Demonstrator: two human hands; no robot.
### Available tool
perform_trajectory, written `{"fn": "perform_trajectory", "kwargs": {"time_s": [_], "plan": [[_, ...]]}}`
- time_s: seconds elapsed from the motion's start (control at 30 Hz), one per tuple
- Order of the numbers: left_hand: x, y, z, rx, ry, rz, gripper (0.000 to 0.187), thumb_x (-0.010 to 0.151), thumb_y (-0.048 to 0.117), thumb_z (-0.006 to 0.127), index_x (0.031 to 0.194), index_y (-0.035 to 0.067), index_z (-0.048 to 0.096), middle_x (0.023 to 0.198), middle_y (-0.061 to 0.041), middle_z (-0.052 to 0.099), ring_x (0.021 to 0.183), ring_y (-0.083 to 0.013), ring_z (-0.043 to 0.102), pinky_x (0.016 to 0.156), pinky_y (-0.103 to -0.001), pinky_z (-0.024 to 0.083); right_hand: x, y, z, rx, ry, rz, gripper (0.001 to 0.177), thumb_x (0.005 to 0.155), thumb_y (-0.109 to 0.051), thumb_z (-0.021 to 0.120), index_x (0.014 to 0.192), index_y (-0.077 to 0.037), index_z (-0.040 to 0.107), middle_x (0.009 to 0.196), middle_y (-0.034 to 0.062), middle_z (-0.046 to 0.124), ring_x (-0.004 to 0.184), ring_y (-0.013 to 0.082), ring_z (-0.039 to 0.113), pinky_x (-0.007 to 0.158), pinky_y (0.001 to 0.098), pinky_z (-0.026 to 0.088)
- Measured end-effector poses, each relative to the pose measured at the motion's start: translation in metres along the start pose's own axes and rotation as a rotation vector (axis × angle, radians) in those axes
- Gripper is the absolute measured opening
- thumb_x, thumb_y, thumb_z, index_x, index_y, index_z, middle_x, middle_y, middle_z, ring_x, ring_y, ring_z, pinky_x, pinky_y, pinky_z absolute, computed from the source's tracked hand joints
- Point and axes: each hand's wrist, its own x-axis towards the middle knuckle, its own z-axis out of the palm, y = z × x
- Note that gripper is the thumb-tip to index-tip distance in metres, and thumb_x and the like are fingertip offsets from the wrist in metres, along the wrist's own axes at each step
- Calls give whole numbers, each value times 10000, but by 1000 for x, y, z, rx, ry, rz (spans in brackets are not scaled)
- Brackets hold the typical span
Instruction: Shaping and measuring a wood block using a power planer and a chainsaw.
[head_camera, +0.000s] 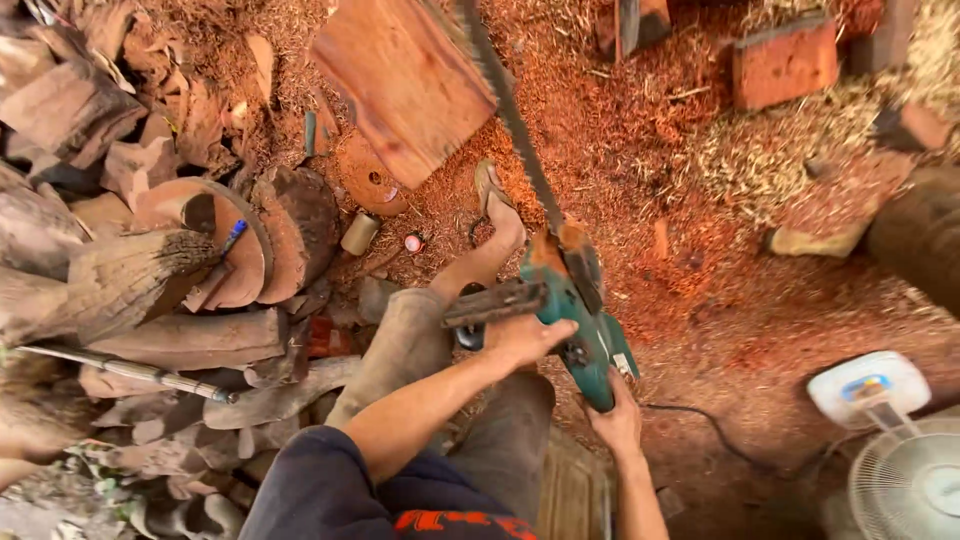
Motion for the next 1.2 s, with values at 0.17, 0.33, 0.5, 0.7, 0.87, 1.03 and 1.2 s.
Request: {"fn": "perform_trajectory", "kwargs": {"time_s": [0.17, 0.33, 0.5, 0.7, 0.87, 1.03, 1.2], "plan": [[8, -7, -68, -223, 87, -86, 741, 799, 770, 523, 1109, 146, 775, 1088, -157, 774, 1030, -323, 724, 893, -440, 546, 86, -96, -51, -34, -261, 246, 867, 654, -411, 907, 1368, -29, 598, 1163, 220, 736, 1050, 341, 745, 900, 434, 582], [26, -4, -113, -430, 271, -39, 694, 761, 698, 618, 1117, 121, 769, 1117, -199, 741, 1070, -372, 681, 922, -472, 520, 147, -140, -64, -180, -411, 335, 857, 682, -452, 904, 1371, -39, 608, 1176, 222, 736, 1101, 340, 717, 923, 441, 563], [39, -1, -130, -356, 232, -129, 761, 740, 711, 659, 1162, 81, 727, 1167, -218, 707, 1092, -392, 671, 937, -491, 521, 164, -141, -55, -149, -422, 369, 858, 691, -444, 888, 1370, -10, 593, 1235, 202, 720, 1118, 328, 706, 953, 440, 545], [50, 6, -123, -378, 156, -149, 789, 785, 737, 618, 1215, 85, 725, 1177, -233, 713, 1099, -385, 677, 963, -486, 513, 179, -131, -56, -106, -437, 337, 940, 668, -444, 911, 1385, 45, 551, 1238, 216, 713, 1141, 310, 704, 976, 412, 544], [51, 14, -132, -393, 250, -174, 772, 771, 719, 624, 1228, 105, 723, 1227, -221, 696, 1141, -392, 655, 975, -494, 506, 200, -118, -51, -141, -477, 259, 902, 681, -413, 916, 1366, 52, 556, 1238, 228, 701, 1140, 313, 695, 983, 413, 537], [60, 18, -133, -377, 218, -206, 774, 772, 723, 608, 1283, 148, 698, 1282, -199, 687, 1179, -371, 649, 1008, -490, 500, 217, -124, -51, -182, -546, 180, 708, 719, -400, 875, 1263, -7, 649, 1178, 213, 729, 1099, 340, 698, 951, 440, 535], [66, 17, -130, -299, 249, -257, 807, 783, 741, 649, 1325, 142, 662, 1325, -187, 651, 1223, -361, 612, 1050, -488, 461, 215, -120, -37, -119, -471, 164, 650, 723, -374, 883, 1207, -3, 656, 1110, 213, 732, 1034, 338, 714, 920, 433, 543]]}}
